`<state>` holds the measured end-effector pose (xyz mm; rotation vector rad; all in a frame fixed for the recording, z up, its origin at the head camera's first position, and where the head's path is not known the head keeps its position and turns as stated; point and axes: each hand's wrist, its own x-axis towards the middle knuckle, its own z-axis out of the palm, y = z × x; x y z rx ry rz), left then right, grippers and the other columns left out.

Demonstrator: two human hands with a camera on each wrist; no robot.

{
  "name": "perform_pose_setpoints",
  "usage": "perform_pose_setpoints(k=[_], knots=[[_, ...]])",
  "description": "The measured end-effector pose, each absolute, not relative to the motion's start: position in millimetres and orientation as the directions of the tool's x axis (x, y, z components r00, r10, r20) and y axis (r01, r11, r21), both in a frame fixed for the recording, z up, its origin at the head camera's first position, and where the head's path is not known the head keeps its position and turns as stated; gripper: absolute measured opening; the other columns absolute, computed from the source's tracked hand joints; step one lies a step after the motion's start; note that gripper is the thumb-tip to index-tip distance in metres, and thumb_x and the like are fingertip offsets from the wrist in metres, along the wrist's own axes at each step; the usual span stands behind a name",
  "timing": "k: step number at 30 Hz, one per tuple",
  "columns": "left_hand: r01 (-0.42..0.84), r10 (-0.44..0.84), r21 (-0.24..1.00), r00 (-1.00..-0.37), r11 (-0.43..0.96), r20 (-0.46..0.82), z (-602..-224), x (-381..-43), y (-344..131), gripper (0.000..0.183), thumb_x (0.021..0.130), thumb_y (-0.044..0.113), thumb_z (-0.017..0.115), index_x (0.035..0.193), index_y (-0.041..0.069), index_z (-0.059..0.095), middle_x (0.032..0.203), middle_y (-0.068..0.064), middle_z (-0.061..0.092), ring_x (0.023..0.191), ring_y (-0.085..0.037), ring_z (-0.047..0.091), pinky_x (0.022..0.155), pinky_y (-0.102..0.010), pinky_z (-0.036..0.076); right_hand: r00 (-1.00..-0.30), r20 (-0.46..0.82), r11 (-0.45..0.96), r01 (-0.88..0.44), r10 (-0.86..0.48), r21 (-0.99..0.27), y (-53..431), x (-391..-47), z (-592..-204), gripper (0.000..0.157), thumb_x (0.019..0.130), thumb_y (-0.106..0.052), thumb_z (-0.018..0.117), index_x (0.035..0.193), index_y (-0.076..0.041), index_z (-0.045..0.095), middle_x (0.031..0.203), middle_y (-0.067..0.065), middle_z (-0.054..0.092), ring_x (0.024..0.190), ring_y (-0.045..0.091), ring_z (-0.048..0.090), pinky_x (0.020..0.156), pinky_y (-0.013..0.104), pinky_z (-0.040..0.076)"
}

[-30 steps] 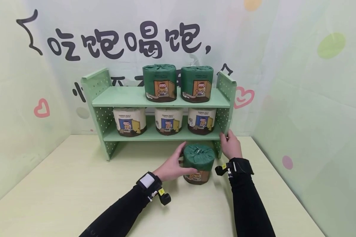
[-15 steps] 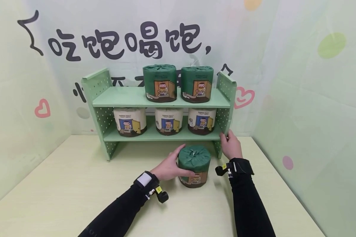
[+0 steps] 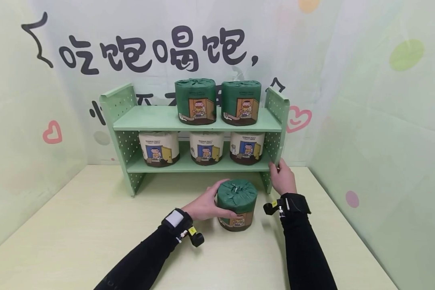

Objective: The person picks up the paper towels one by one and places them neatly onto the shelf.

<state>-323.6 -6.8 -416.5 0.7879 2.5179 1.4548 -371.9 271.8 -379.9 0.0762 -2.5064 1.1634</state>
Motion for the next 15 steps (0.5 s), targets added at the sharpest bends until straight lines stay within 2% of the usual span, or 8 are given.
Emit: perform_pose_setpoints(k=[4,8,15], knots=[[0.385,0.531,0.84,-0.836,0.383,0.141,-415.0,-324.4,-11.8,0.106,0.069,0.039,0.091,0.152,0.038,0.026,0.14,-0.003,0.04,0.127,-0.024,0.03,0.101,-0.063,0.032,-0.928,0.359,0.655,-0.21,0.101,-0.726,271.2,-371.9,-378.9,0.047,0.109,-0.034,0.04,0.143,-0.002,0.045,0.128,0.027,0.056,0.111,0.04,0.055,0.089,0.057,0.047],[0.401,0.57,0.863,-0.804,0.306,0.171,-414.4,-326.1,-14.6,0.1,0.072,0.03,0.091,0.151,0.029,0.031,0.139,0.002,0.045,0.124,-0.019,0.041,0.104,-0.057,0.032,-0.929,0.356,0.658,-0.205,0.103,-0.725,271.4,-372.5,-378.9,0.047,0.109,-0.035,0.04,0.142,-0.003,0.045,0.128,0.026,0.056,0.111,0.039,0.055,0.089,0.057,0.047],[0.392,0.56,0.876,-0.808,0.281,0.182,-413.4,-325.4,-16.6,0.095,0.069,0.027,0.092,0.147,0.025,0.038,0.135,0.006,0.05,0.118,-0.012,0.047,0.105,-0.052,0.034,-0.932,0.346,0.652,-0.197,0.106,-0.732,271.3,-372.4,-379.2,0.046,0.108,-0.033,0.041,0.143,-0.003,0.045,0.129,0.026,0.055,0.112,0.04,0.054,0.09,0.058,0.046]])
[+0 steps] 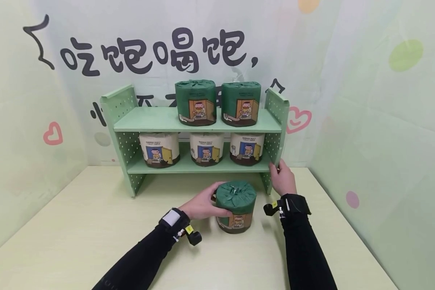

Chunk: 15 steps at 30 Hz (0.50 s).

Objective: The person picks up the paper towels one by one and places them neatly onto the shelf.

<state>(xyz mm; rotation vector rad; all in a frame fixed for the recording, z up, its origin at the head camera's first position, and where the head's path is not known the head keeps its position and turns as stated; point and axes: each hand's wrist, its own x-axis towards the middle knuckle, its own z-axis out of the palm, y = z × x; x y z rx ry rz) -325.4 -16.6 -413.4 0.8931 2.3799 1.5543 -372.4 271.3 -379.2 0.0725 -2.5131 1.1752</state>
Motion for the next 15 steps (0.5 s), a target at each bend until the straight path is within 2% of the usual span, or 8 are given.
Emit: perform_pose_setpoints(k=[11,15], knots=[[0.417,0.574,0.883,-0.786,0.216,0.23,-403.3,-324.1,-22.8,0.09,0.069,0.024,0.091,0.144,0.021,0.041,0.13,0.006,0.054,0.115,-0.011,0.05,0.104,-0.049,0.036,-0.932,0.349,0.649,-0.203,0.102,-0.733,271.3,-370.9,-379.6,0.045,0.109,-0.032,0.041,0.143,-0.003,0.045,0.13,0.027,0.054,0.112,0.041,0.053,0.091,0.059,0.046],[0.404,0.575,0.896,-0.783,0.184,0.235,-393.4,-320.3,-27.6,0.089,0.071,0.02,0.09,0.145,0.018,0.04,0.131,0.001,0.054,0.115,-0.014,0.051,0.104,-0.05,0.037,-0.931,0.352,0.651,-0.206,0.1,-0.731,271.4,-370.9,-379.2,0.046,0.109,-0.033,0.04,0.143,-0.002,0.044,0.13,0.027,0.054,0.113,0.041,0.053,0.091,0.058,0.046]])
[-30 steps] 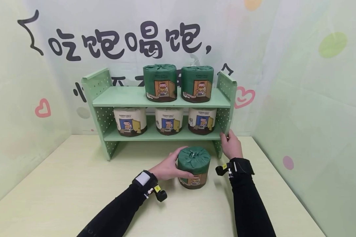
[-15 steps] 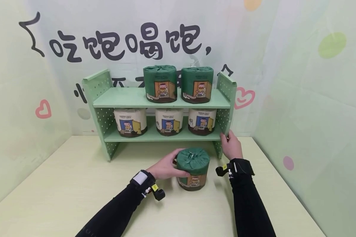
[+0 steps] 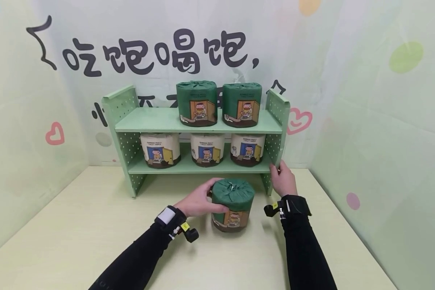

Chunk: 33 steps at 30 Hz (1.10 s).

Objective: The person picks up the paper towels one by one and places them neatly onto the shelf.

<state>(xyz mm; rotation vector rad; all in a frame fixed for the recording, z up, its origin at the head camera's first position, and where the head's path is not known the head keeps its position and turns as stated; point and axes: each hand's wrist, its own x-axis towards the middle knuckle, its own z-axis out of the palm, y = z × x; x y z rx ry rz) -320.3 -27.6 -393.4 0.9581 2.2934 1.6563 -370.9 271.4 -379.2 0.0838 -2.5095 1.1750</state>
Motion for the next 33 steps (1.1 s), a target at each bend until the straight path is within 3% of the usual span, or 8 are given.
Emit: perform_pose_setpoints(k=[10,24,33], knots=[[0.435,0.585,0.885,-0.766,0.167,0.266,-348.8,-297.3,-47.5,0.083,0.078,0.013,0.083,0.147,0.007,0.038,0.134,-0.008,0.051,0.117,-0.016,0.05,0.102,-0.047,0.04,-0.936,0.338,0.651,-0.193,0.103,-0.734,270.9,-370.6,-377.4,0.047,0.109,-0.033,0.04,0.142,-0.001,0.044,0.128,0.028,0.055,0.111,0.041,0.054,0.089,0.059,0.047],[0.479,0.538,0.874,-0.761,0.088,0.363,-347.6,-313.6,-77.6,0.081,0.08,0.022,0.082,0.148,0.022,0.038,0.135,-0.004,0.05,0.119,-0.019,0.049,0.099,-0.047,0.044,-0.936,0.334,0.649,-0.187,0.109,-0.738,271.5,-371.9,-379.5,0.047,0.108,-0.034,0.039,0.143,-0.002,0.044,0.13,0.028,0.053,0.113,0.041,0.053,0.091,0.06,0.046],[0.525,0.523,0.851,-0.733,0.027,0.435,-331.2,-309.5,-93.4,0.078,0.081,0.023,0.078,0.148,0.016,0.038,0.135,-0.006,0.049,0.121,-0.021,0.047,0.1,-0.048,0.043,-0.936,0.337,0.655,-0.19,0.105,-0.731,272.9,-372.5,-380.7,0.049,0.108,-0.037,0.038,0.143,-0.002,0.044,0.131,0.028,0.053,0.113,0.041,0.052,0.09,0.06,0.046]])
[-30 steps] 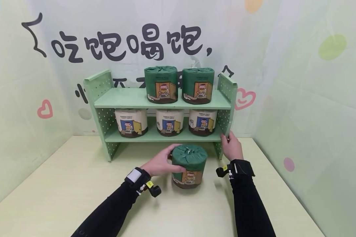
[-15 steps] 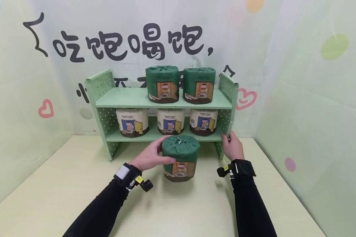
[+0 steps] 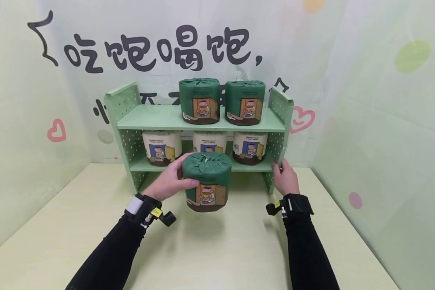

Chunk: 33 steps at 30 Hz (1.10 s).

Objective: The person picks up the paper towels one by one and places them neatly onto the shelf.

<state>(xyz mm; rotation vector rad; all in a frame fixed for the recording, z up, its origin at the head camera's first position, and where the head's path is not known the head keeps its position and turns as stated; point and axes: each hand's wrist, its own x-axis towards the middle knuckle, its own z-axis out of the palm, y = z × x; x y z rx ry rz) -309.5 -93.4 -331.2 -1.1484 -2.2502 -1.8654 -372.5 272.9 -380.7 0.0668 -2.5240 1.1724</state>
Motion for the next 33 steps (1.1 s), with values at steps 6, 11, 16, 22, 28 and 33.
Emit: perform_pose_setpoints(k=[6,11,16,22,28,33], knots=[[0.521,0.512,0.854,-0.736,0.009,0.443,-323.3,-306.3,-103.1,0.078,0.083,0.028,0.075,0.149,0.014,0.035,0.134,-0.011,0.051,0.117,-0.025,0.051,0.095,-0.049,0.048,-0.934,0.342,0.654,-0.195,0.104,-0.731,272.4,-371.0,-379.0,0.05,0.108,-0.036,0.038,0.143,-0.001,0.044,0.131,0.029,0.052,0.112,0.041,0.053,0.09,0.059,0.046],[0.533,0.494,0.846,-0.735,-0.001,0.463,-314.7,-303.5,-111.2,0.075,0.084,0.03,0.072,0.148,0.014,0.036,0.131,-0.012,0.052,0.113,-0.028,0.053,0.091,-0.05,0.05,-0.933,0.344,0.655,-0.196,0.104,-0.73,272.1,-371.7,-379.4,0.05,0.108,-0.037,0.038,0.142,-0.002,0.044,0.13,0.028,0.053,0.112,0.04,0.053,0.089,0.059,0.046],[0.569,0.477,0.822,-0.718,-0.018,0.507,-303.7,-301.7,-119.2,0.074,0.085,0.03,0.07,0.148,0.012,0.036,0.131,-0.013,0.052,0.113,-0.029,0.053,0.091,-0.049,0.05,-0.935,0.34,0.655,-0.192,0.105,-0.73,272.3,-372.3,-379.9,0.049,0.108,-0.037,0.039,0.142,-0.002,0.045,0.13,0.028,0.053,0.112,0.04,0.053,0.09,0.059,0.046],[0.605,0.423,0.796,-0.718,-0.013,0.553,-290.9,-298.7,-128.6,0.074,0.082,0.026,0.068,0.148,0.01,0.037,0.131,-0.014,0.051,0.112,-0.03,0.052,0.092,-0.044,0.05,-0.935,0.34,0.654,-0.195,0.102,-0.731,271.7,-370.2,-379.0,0.048,0.108,-0.035,0.039,0.141,-0.002,0.045,0.131,0.028,0.052,0.114,0.041,0.052,0.091,0.06,0.045],[0.627,0.345,0.779,-0.729,-0.012,0.591,-276.9,-294.8,-137.4,0.071,0.081,0.023,0.065,0.145,0.01,0.039,0.129,-0.015,0.052,0.11,-0.031,0.053,0.088,-0.039,0.051,-0.934,0.346,0.654,-0.202,0.096,-0.729,271.4,-368.9,-379.0,0.047,0.108,-0.035,0.039,0.14,-0.001,0.046,0.131,0.029,0.052,0.114,0.042,0.051,0.092,0.06,0.045],[0.639,0.28,0.767,-0.726,-0.062,0.628,-262.8,-293.1,-143.8,0.068,0.081,0.021,0.065,0.143,0.012,0.038,0.125,-0.018,0.054,0.106,-0.034,0.055,0.084,-0.039,0.054,-0.935,0.343,0.654,-0.203,0.093,-0.729,271.7,-368.8,-379.5,0.049,0.108,-0.037,0.039,0.141,-0.001,0.045,0.132,0.029,0.051,0.115,0.042,0.051,0.093,0.06,0.044]])
